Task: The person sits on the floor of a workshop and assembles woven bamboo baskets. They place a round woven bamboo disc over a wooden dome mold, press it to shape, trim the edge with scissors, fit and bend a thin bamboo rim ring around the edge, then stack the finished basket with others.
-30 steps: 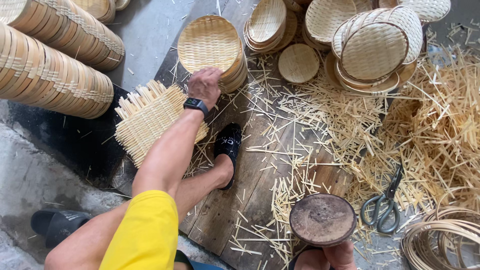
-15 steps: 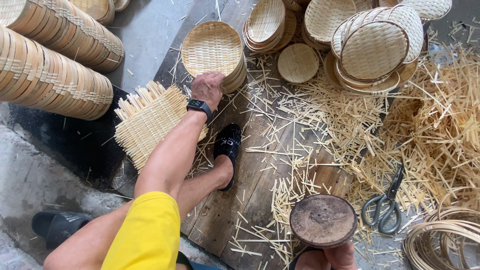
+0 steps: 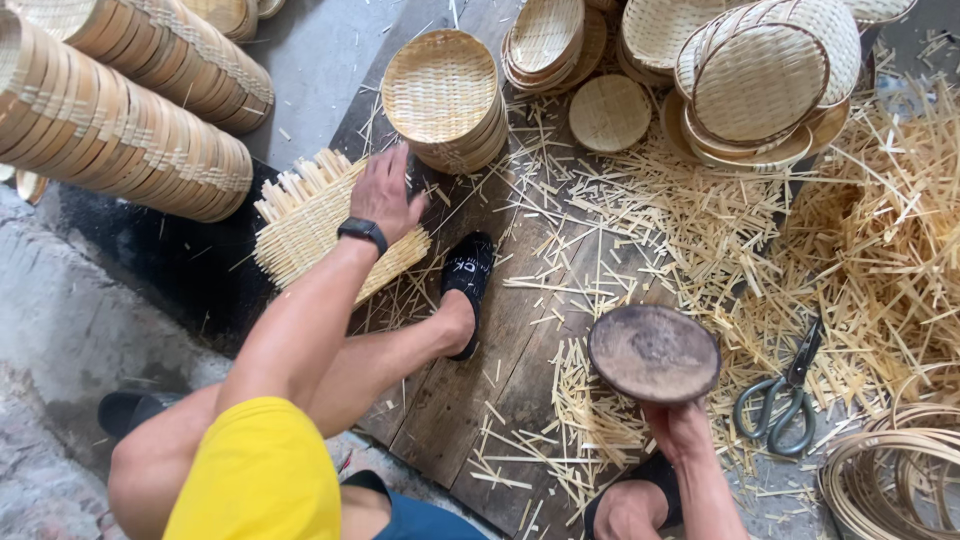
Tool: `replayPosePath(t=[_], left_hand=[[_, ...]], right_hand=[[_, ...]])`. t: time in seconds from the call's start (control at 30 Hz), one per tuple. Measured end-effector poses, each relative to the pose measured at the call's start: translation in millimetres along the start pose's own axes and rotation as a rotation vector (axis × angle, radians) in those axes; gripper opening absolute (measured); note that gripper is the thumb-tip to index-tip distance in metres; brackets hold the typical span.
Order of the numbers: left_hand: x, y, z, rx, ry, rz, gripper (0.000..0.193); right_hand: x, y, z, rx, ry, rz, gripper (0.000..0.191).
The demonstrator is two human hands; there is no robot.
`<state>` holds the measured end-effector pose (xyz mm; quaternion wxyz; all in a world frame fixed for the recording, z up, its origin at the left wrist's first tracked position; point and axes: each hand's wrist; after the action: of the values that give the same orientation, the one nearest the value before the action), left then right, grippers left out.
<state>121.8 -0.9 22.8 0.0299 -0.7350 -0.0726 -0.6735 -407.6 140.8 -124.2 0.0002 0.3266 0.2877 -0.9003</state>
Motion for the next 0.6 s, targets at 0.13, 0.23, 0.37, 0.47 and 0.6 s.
replayPosePath(t=[0.13,0.23,0.37,0.47,0.6], left_hand=[[0,-54,19,0.374,0.193,0.652,0.126],[-7,-73,40,0.378,0.139,0.63,0.086],[-18,-77,61,0.253,0.06,0.635,0.033],[-9,-76,62,0.112,0.013,0.619,0.025],[44,-58,45,0.158,0.289,0.404,0.031]], right_hand=[[7,4,-5,0.024,-0.123,-0.085,0.051],[20,-18,3,-0.011,-0.056,-0.255,0.033],[21,-47,13,0.023,-0.14,-0.324,0.032],[9,-48,5,0.035,-0.29,-0.263,0.028],[-5,-37,-4,-0.11,-0.435,-0.24,0.036]])
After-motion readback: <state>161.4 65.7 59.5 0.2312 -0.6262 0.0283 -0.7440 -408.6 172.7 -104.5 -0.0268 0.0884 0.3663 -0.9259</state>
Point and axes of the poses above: each hand's wrist, its own y-axis towards the middle knuckle, its own x-axis out of the back of the hand, z = x × y, and after that the axes turned 1 degree about -z, right-handed
